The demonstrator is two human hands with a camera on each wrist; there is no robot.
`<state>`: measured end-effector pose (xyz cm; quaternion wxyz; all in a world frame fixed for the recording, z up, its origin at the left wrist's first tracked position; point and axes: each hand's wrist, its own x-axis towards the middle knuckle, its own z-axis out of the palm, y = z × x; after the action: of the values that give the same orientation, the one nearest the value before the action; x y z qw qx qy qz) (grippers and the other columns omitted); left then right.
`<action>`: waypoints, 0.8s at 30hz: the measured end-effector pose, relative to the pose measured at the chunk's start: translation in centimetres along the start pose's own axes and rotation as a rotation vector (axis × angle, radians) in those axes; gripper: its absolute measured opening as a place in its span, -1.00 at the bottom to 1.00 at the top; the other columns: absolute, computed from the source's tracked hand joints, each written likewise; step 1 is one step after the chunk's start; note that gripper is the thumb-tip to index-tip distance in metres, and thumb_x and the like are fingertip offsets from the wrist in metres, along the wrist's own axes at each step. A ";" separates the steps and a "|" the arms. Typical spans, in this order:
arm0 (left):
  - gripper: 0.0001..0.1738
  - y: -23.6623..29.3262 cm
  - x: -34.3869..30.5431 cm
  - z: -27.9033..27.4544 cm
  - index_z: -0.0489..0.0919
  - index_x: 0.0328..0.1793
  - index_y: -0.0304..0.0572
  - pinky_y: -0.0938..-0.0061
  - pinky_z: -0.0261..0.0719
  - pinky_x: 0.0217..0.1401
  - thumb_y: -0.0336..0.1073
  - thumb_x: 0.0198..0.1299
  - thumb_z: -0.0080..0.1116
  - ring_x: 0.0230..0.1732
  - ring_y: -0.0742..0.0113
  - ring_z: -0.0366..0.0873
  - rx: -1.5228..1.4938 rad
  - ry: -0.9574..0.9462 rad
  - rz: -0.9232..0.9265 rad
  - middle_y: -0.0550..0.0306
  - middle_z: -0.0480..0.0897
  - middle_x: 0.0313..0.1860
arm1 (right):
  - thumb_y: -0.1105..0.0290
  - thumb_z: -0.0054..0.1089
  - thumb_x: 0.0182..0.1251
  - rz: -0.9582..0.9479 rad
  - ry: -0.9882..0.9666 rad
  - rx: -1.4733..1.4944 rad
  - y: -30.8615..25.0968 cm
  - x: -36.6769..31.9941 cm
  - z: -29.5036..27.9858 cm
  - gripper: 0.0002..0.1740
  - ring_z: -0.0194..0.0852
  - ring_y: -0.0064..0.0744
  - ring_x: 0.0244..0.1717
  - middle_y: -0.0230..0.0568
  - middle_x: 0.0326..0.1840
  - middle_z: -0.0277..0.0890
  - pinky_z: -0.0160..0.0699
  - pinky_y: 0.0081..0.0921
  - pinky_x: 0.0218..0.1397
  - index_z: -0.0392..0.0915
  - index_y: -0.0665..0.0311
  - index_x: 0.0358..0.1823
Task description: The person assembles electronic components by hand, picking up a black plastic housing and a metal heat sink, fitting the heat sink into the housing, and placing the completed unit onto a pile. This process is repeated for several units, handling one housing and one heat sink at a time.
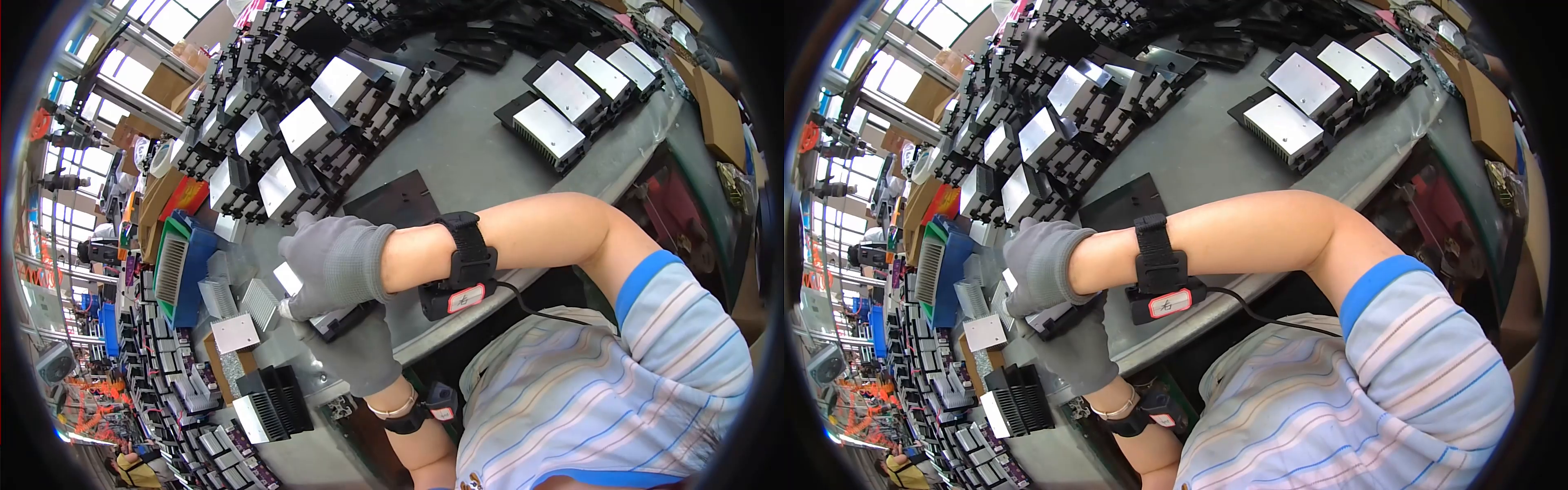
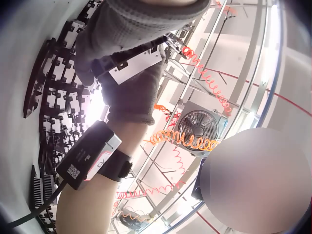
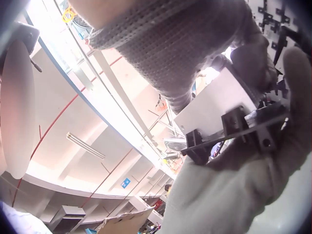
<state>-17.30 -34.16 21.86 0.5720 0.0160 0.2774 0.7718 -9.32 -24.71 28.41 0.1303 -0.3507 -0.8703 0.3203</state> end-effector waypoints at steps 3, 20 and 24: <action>-0.25 -0.4 0.1 -0.8 0.14 0.40 -0.15 -0.34 0.01 0.32 0.16 0.22 -0.10 0.39 -0.12 0.09 0.024 -0.026 0.040 -0.14 0.17 0.38 | -0.05 0.22 -0.05 0.030 0.060 0.010 0.0 0.2 0.3 -0.31 0.56 0.06 -0.14 0.33 -0.11 0.47 0.56 -0.25 -0.09 0.56 0.53 -0.17; -0.41 -0.8 -0.1 -0.1 0.22 0.35 -0.19 0.02 0.33 0.28 0.02 0.33 -0.18 0.26 0.11 0.33 -0.104 -0.134 0.047 -0.05 0.35 0.27 | -0.18 0.18 0.06 0.034 0.057 -0.042 -0.7 -1.2 -0.2 -0.28 0.56 0.09 -0.17 0.31 -0.05 0.40 0.56 -0.18 -0.12 0.52 0.45 -0.10; -0.29 1.6 0.8 -0.1 0.33 0.28 -0.15 0.11 0.45 0.18 0.21 0.19 -0.02 0.18 0.08 0.42 0.235 -0.253 0.074 -0.02 0.42 0.21 | -0.11 0.10 0.17 -0.008 0.086 0.025 0.3 -0.2 -1.0 -0.37 0.53 0.13 -0.15 0.33 0.01 0.35 0.55 -0.17 -0.08 0.55 0.42 -0.13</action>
<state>-18.99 -33.79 22.22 0.5678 0.1898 0.2906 0.7464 -8.59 -24.23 29.00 0.1730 -0.3591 -0.8613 0.3152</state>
